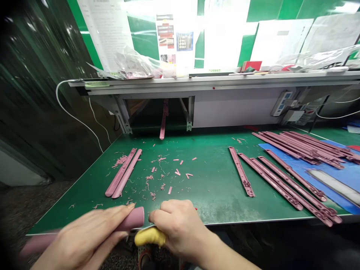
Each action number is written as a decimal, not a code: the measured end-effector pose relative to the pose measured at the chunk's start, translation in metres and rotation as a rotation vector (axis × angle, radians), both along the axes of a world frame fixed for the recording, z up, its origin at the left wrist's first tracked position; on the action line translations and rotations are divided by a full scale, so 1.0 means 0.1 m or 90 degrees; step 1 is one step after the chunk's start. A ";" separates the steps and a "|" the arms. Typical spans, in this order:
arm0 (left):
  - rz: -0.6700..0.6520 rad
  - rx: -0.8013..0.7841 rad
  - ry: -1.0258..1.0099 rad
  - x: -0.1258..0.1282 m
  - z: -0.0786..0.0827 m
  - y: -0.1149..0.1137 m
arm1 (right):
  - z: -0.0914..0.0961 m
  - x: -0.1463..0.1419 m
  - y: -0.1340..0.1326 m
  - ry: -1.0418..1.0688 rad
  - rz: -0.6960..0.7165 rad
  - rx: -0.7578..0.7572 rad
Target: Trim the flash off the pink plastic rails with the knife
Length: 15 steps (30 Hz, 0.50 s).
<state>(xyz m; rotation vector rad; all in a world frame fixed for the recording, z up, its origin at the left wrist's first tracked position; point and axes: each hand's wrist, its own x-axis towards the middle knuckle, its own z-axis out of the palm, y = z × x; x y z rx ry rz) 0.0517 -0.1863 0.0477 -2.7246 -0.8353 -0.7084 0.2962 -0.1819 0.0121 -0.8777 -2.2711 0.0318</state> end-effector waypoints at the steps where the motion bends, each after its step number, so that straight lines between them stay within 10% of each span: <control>1: -0.029 0.004 0.047 -0.05 0.06 0.06 | 0.01 0.04 0.02 -0.005 0.032 -0.020; 11: -0.200 0.003 0.231 -0.06 0.41 0.24 | 0.07 0.09 0.16 -0.159 0.132 0.015; 15: -0.151 -0.047 0.053 -0.04 0.34 0.12 | -0.02 0.07 0.06 0.068 0.189 -0.057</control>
